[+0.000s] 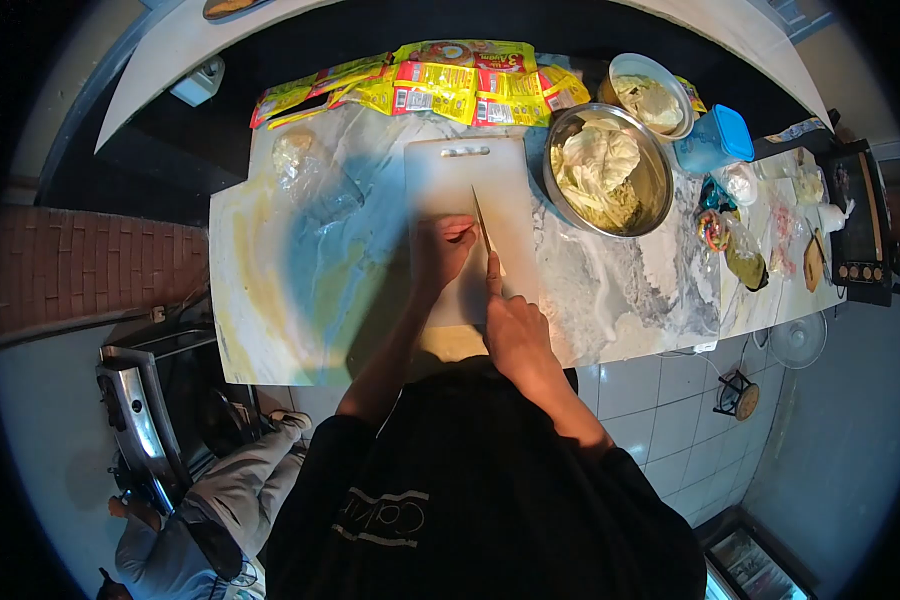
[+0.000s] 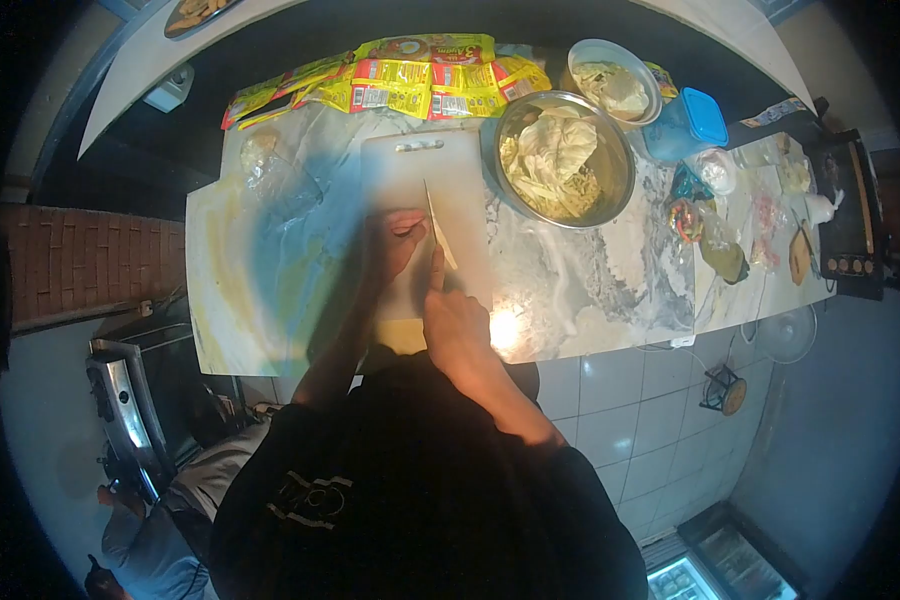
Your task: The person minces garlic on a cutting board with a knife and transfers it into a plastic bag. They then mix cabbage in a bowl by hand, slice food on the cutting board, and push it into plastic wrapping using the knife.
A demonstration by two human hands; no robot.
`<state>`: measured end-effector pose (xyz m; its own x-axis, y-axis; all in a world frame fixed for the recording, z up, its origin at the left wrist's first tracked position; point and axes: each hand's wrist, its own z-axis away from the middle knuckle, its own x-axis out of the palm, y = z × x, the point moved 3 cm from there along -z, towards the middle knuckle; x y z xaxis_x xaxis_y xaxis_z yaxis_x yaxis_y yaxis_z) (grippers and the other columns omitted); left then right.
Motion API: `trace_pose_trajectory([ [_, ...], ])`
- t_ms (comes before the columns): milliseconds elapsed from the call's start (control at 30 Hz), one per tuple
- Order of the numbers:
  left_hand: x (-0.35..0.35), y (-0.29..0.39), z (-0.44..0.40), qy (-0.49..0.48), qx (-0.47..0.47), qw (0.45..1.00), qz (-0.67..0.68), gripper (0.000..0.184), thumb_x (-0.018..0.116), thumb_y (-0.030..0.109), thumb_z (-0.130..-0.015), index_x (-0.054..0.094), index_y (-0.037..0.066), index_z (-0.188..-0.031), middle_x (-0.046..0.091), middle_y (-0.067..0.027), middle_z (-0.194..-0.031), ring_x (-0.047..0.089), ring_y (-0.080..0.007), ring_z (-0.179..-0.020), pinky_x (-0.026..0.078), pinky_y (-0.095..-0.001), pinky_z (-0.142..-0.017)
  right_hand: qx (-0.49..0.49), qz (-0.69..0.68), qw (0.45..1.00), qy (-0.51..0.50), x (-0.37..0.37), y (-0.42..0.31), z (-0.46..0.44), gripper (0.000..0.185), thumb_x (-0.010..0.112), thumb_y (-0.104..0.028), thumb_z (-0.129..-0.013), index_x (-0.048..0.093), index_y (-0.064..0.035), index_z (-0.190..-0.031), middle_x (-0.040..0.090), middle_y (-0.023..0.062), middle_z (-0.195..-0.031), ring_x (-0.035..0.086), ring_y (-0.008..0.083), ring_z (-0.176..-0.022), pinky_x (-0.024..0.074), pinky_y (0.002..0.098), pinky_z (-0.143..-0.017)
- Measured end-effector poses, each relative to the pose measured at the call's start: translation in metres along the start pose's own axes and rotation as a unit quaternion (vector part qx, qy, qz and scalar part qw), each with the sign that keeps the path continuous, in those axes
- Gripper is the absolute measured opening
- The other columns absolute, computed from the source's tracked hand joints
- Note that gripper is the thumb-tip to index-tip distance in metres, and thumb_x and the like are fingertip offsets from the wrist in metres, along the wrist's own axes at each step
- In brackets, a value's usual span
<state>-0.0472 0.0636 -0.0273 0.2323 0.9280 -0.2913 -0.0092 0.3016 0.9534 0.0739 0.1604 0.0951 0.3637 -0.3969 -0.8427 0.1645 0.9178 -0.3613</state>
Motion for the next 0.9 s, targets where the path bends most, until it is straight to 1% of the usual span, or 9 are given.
trace_pose_trajectory([
  [67, 0.001, 0.001, 0.001, 0.001, -0.02, 1.0, 0.012, 0.021, 0.073, 0.01, -0.085, 0.073, -0.005, -0.1, 0.075, -0.0174, -0.094, 0.074, -0.0203, -0.085, 0.059, -0.0302, -0.08, 0.003, 0.013, 1.0, -0.011, -0.004, -0.002, -0.002, 0.094, 0.061, 0.005, -0.074, 0.009, 0.0141, -0.152, 0.069, 0.0245, -0.075, 0.07, 0.0389, -0.07, 0.0566, 0.0453, -0.066],
  [133, 0.001, -0.002, 0.0, -0.002, -0.018, 1.0, 0.014, 0.021, 0.073, 0.01, -0.085, 0.073, -0.006, -0.1, 0.075, -0.0175, -0.094, 0.074, -0.0203, -0.086, 0.059, -0.03, -0.081, 0.006, 0.027, 0.999, -0.024, -0.01, -0.006, -0.005, 0.094, 0.062, 0.005, -0.073, 0.009, 0.0149, -0.151, 0.069, 0.0248, -0.077, 0.07, 0.0385, -0.07, 0.0569, 0.0447, -0.067],
  [200, 0.001, -0.007, 0.0, -0.005, -0.016, 1.0, 0.016, 0.021, 0.073, 0.01, -0.086, 0.073, -0.006, -0.1, 0.075, -0.0176, -0.094, 0.074, -0.0202, -0.086, 0.059, -0.0298, -0.081, 0.045, -0.025, 0.997, -0.055, -0.013, -0.007, -0.006, 0.088, 0.058, 0.006, -0.078, 0.016, 0.005, -0.155, 0.067, 0.0308, -0.086, 0.068, 0.0454, -0.082, 0.0555, 0.0508, -0.077],
  [267, 0.003, -0.013, -0.002, -0.004, -0.011, 1.0, 0.025, 0.021, 0.073, 0.01, -0.086, 0.073, -0.006, -0.1, 0.075, -0.0175, -0.094, 0.074, -0.0205, -0.086, 0.059, -0.0298, -0.082, 0.048, -0.02, 0.997, -0.055, -0.011, -0.009, -0.007, 0.087, 0.058, 0.006, -0.078, 0.016, 0.0048, -0.155, 0.067, 0.0309, -0.087, 0.068, 0.0453, -0.082, 0.0556, 0.0506, -0.077],
  [400, 0.0, -0.001, 0.0, -0.005, -0.016, 1.0, 0.015, 0.021, 0.073, 0.01, -0.086, 0.073, -0.006, -0.1, 0.075, -0.0172, -0.094, 0.074, -0.0205, -0.086, 0.059, -0.0299, -0.082, 0.043, -0.005, 0.998, -0.047, -0.008, -0.009, -0.008, 0.085, 0.056, 0.006, -0.079, 0.018, 0.0033, -0.155, 0.068, 0.0306, -0.088, 0.069, 0.0452, -0.082, 0.0557, 0.0505, -0.078],
  [467, 0.001, -0.003, -0.001, -0.005, 0.004, 0.999, 0.042, 0.022, 0.073, 0.01, -0.086, 0.072, -0.006, -0.101, 0.075, -0.017, -0.095, 0.074, -0.0204, -0.086, 0.058, -0.0303, -0.082, 0.045, -0.001, 0.998, -0.049, -0.012, -0.007, -0.008, 0.084, 0.056, 0.005, -0.079, 0.019, 0.0034, -0.155, 0.068, 0.0305, -0.089, 0.069, 0.0451, -0.083, 0.0556, 0.0506, -0.079],
  [600, -0.001, 0.004, 0.002, 0.001, -0.007, 1.0, 0.019, 0.022, 0.072, 0.01, -0.087, 0.072, -0.006, -0.102, 0.075, -0.0167, -0.095, 0.074, -0.0202, -0.086, 0.058, -0.0303, -0.082, 0.045, 0.004, 0.996, -0.075, -0.025, -0.006, -0.002, 0.083, 0.055, 0.003, -0.08, 0.019, 0.0035, -0.155, 0.068, 0.0303, -0.09, 0.069, 0.0447, -0.086, 0.0551, 0.0512, -0.08],
  [833, 0.0, 0.005, 0.002, 0.006, -0.001, 1.0, 0.015, 0.022, 0.073, 0.01, -0.086, 0.072, -0.006, -0.1, 0.075, -0.0171, -0.095, 0.074, -0.02, -0.086, 0.058, -0.0297, -0.082, 0.047, 0.009, 0.997, -0.064, -0.014, -0.008, 0.0, 0.081, 0.056, 0.004, -0.08, 0.022, 0.0049, -0.153, 0.068, 0.0295, -0.089, 0.068, 0.045, -0.087, 0.0548, 0.0521, -0.08],
  [900, 0.0, 0.007, -0.004, 0.014, 0.001, 1.0, 0.014, 0.022, 0.073, 0.01, -0.086, 0.072, -0.006, -0.1, 0.075, -0.0173, -0.095, 0.074, -0.02, -0.086, 0.058, -0.0297, -0.082, 0.019, 0.051, 0.997, -0.045, -0.014, -0.008, -0.001, 0.088, 0.063, 0.005, -0.076, 0.018, 0.0118, -0.152, 0.07, 0.0272, -0.088, 0.071, 0.0396, -0.081, 0.0579, 0.0442, -0.072],
])
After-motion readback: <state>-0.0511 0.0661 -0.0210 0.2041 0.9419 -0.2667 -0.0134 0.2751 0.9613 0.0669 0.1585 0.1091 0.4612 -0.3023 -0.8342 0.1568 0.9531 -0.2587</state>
